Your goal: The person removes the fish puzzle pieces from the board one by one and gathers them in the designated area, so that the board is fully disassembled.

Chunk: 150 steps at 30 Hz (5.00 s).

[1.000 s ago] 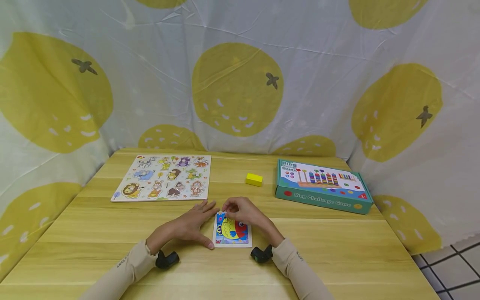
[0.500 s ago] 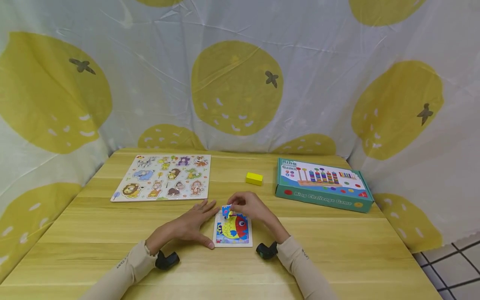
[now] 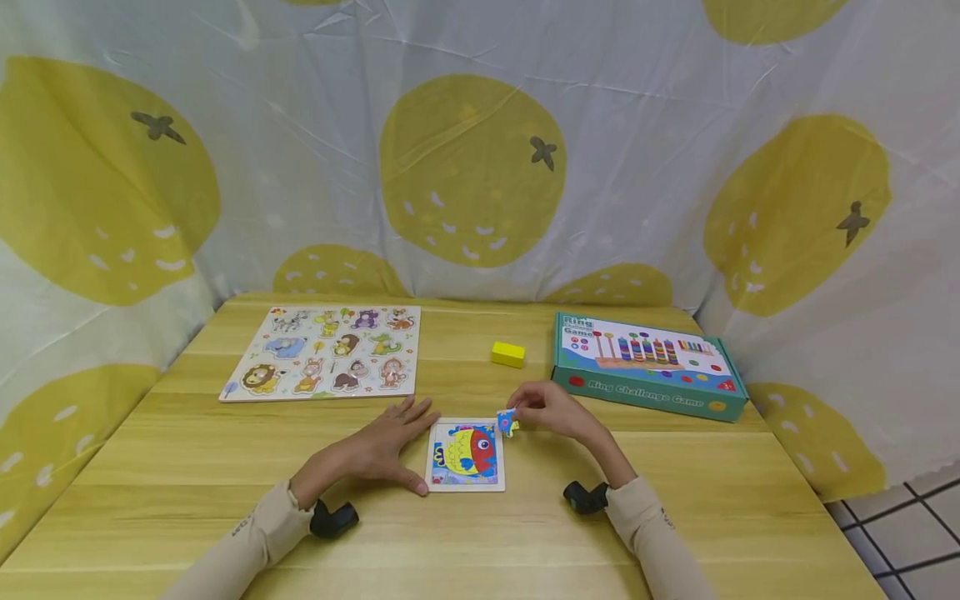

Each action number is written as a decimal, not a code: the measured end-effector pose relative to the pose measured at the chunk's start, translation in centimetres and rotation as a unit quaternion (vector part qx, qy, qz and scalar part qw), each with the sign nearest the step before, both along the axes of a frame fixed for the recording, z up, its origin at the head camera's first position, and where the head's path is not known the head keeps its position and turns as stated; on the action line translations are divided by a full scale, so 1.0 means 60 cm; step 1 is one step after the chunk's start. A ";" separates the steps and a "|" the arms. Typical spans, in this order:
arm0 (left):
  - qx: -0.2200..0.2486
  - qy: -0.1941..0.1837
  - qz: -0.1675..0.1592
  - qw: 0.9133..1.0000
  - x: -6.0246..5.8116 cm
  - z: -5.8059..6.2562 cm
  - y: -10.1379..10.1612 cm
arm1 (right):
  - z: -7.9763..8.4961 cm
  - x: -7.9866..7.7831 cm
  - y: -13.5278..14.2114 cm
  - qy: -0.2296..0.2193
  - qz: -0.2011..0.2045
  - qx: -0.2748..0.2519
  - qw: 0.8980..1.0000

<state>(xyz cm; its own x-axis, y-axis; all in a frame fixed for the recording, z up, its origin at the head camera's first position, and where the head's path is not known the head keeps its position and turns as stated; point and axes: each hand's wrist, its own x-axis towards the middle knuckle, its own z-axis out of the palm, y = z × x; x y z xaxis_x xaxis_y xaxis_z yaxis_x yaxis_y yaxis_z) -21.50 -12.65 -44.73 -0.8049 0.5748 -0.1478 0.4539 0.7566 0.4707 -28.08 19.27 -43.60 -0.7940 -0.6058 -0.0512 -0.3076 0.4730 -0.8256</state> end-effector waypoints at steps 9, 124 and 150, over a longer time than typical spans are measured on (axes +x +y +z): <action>0.000 -0.004 0.000 1.000 -0.002 0.000 -0.001 | -0.008 0.003 0.046 -0.007 0.007 0.032 0.999; 0.018 -0.007 0.003 1.000 0.006 0.002 0.000 | -0.019 0.009 -0.101 0.034 0.098 0.038 0.994; 0.019 -0.005 0.005 1.000 0.007 0.003 0.001 | -0.019 0.005 -0.100 0.030 0.118 0.036 0.992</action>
